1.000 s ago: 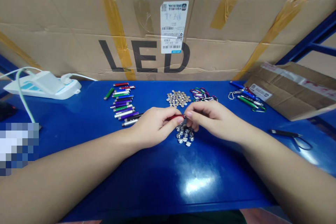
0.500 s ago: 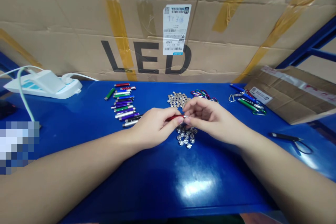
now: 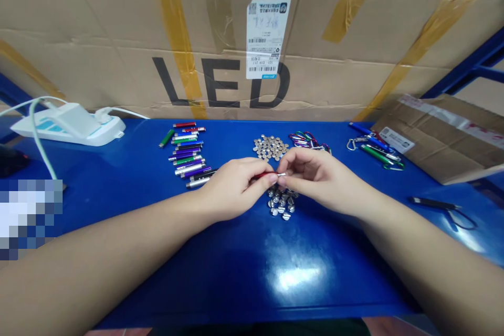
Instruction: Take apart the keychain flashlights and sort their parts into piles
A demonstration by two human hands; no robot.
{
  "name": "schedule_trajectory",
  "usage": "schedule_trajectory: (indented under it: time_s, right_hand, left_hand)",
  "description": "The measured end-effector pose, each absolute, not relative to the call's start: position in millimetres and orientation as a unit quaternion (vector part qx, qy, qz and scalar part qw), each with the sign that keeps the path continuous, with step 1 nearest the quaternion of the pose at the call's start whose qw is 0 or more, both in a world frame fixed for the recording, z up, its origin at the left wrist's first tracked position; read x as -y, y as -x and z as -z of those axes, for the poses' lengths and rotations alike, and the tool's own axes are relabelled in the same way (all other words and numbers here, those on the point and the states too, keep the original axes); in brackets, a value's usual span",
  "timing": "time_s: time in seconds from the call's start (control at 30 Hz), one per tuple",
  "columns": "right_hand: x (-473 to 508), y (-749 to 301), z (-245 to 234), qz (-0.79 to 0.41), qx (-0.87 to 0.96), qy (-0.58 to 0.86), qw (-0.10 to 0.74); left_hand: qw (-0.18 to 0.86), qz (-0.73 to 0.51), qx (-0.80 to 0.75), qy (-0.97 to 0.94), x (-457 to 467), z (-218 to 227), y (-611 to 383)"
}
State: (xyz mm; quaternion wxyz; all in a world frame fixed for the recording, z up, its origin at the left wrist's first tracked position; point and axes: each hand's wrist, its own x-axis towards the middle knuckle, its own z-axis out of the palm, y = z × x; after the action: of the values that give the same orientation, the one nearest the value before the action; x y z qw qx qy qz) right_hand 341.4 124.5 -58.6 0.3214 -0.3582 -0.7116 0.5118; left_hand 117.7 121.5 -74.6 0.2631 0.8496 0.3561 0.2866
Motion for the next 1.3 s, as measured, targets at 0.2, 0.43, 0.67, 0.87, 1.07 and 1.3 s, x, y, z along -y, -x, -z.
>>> schedule_trajectory:
  time_s: [0.2,0.43,0.67,0.87,1.07,1.3]
  right_hand:
    - [-127,-341,63,-0.499,0.715,0.350,0.344]
    - [-130,-343,63,-0.542,0.669,0.382,0.337]
    - [-137,-352,59,-0.396,0.744,0.429,0.325]
    - [-142,-381,36,-0.199,0.822,0.522,0.113]
    - [-147,-404,26,-0.188,0.773,0.605,-0.037]
    - [-154,-416,29,-0.208,0.767,0.606,-0.026]
  left_hand:
    - [0.257,-0.304,-0.341,-0.851,-123,76,-119]
    - [0.312,-0.309,-0.375,-0.816,-123,74,-121]
    - [0.277,-0.345,-0.372,-0.816,-126,79,-120]
    - [0.265,-0.377,-0.381,-0.801,-128,83,-118]
    - [0.262,-0.381,-0.382,-0.800,-129,85,-118]
    - [0.249,-0.380,-0.386,-0.803,-129,86,-118]
